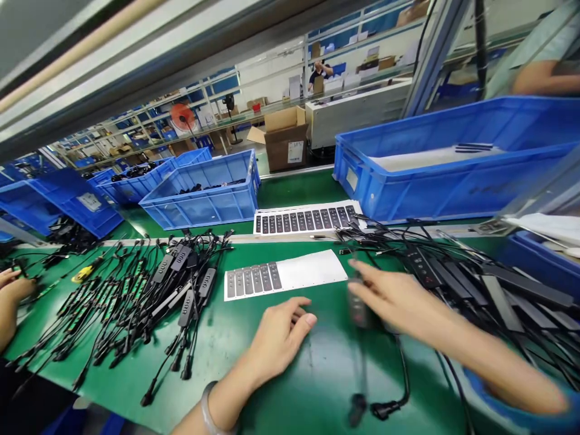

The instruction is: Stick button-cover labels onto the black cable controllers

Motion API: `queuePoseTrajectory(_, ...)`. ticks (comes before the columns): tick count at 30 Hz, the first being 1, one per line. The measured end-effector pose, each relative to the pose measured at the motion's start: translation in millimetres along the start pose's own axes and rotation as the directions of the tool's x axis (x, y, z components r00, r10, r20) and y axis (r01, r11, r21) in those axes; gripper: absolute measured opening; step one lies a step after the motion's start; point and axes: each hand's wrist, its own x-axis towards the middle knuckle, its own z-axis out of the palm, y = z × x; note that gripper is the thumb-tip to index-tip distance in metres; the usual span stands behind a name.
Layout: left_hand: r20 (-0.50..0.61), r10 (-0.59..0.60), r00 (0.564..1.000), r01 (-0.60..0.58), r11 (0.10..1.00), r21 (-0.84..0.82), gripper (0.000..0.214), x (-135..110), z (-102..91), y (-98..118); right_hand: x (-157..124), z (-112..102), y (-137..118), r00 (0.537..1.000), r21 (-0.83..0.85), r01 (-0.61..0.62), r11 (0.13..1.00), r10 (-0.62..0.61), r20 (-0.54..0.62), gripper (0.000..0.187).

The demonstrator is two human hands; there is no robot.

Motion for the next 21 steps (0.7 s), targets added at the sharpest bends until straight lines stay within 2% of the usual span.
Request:
queuePoseTrajectory(1, -0.063, 0.020, 0.998, -0.006, 0.976, 0.220, 0.040, -2, -11.9, -1, 4, -9, 8, 0.997, -0.181, -0.047, 0.982, 0.035, -0.068, 0.024)
queuePoseTrajectory(2, -0.113, 0.025, 0.993, 0.023, 0.913, 0.407, 0.038, -5, -22.7, -3, 9, -16, 12, 0.989, -0.330, -0.083, 0.940, 0.036, -0.145, 0.017)
queuePoseTrajectory(4, -0.182, -0.007, 0.983, 0.123, 0.764, 0.634, 0.042, -8, -38.3, -12, 22, -19, 4, 0.977, -0.453, -0.061, 0.889, -0.040, -0.209, 0.008)
queuePoseTrajectory(6, -0.204, -0.041, 0.978, 0.177, 0.677, 0.714, 0.047, -9, -44.8, -21, 41, -3, -19, 0.984, -0.377, 0.086, 0.922, -0.138, -0.113, 0.006)
queuePoseTrajectory(8, -0.209, -0.041, 0.977, 0.183, 0.661, 0.728, 0.046, -8, -44.3, -29, 63, 26, -48, 0.978, -0.208, 0.208, 0.956, -0.210, 0.014, 0.012)
queuePoseTrajectory(9, -0.213, -0.032, 0.977, 0.180, 0.666, 0.724, 0.045, -8, -42.6, -32, 74, 42, -62, 0.973, -0.129, 0.230, 0.965, -0.225, 0.054, 0.015)
queuePoseTrajectory(11, -0.225, -0.019, 0.974, 0.177, 0.682, 0.709, 0.046, -8, -38.6, -34, 92, 70, -81, 0.966, -0.051, 0.254, 0.966, -0.251, 0.063, 0.016)
queuePoseTrajectory(13, -0.231, -0.026, 0.973, 0.186, 0.685, 0.704, 0.047, -8, -36.1, -33, 102, 85, -91, 0.960, -0.026, 0.276, 0.961, -0.275, 0.041, 0.014)
queuePoseTrajectory(15, -0.230, -0.033, 0.973, 0.192, 0.675, 0.713, 0.048, -9, -37.6, -30, 102, 85, -92, 0.947, 0.041, 0.321, 0.946, -0.322, 0.005, 0.017)
queuePoseTrajectory(18, -0.259, -0.031, 0.965, 0.212, 0.673, 0.708, 0.043, -7, -53.4, -25, 86, 63, -85, 0.923, 0.266, 0.382, 0.885, -0.349, -0.163, 0.021)
queuePoseTrajectory(20, -0.366, -0.041, 0.930, 0.296, 0.674, 0.677, 0.034, -3, -75.0, -24, 69, 44, -78, 0.925, 0.409, 0.358, 0.839, -0.257, -0.281, 0.023)
queuePoseTrajectory(21, -0.446, -0.050, 0.894, 0.361, 0.670, 0.649, 0.031, 0, -88.4, -24, 59, 37, -75, 0.933, 0.458, 0.319, 0.830, -0.190, -0.306, 0.024)
